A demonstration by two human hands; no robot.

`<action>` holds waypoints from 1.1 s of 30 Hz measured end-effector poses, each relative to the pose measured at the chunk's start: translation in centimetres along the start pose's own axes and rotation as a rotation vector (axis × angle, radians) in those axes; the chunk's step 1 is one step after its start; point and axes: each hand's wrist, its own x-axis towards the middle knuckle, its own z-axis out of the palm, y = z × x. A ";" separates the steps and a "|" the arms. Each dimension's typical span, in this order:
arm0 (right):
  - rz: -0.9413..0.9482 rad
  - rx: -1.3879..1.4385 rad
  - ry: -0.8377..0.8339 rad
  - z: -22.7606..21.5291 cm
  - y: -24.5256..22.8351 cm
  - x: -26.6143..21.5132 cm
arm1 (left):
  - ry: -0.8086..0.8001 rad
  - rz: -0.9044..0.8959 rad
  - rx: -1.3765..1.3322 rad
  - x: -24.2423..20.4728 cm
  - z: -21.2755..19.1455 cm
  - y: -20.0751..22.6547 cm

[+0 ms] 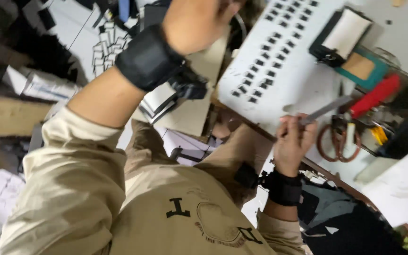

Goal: The person measures and inspects small leather wallet components using a metal ruler.

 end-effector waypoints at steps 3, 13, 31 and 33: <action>-0.005 0.199 -0.033 -0.8 1.1 -0.1 | -0.110 -0.170 -0.118 -7.4 -6.2 -1.3; 0.053 0.048 -0.090 -0.2 0.8 -0.1 | -0.905 -0.753 0.043 -21.9 -2.2 -3.6; 0.251 -0.303 -0.489 12.3 -2.3 -4.2 | -0.570 -0.734 0.000 -26.3 1.3 -3.5; 0.260 -0.276 -0.498 12.4 -2.2 -4.6 | -0.545 -0.716 0.016 -26.8 1.8 -3.6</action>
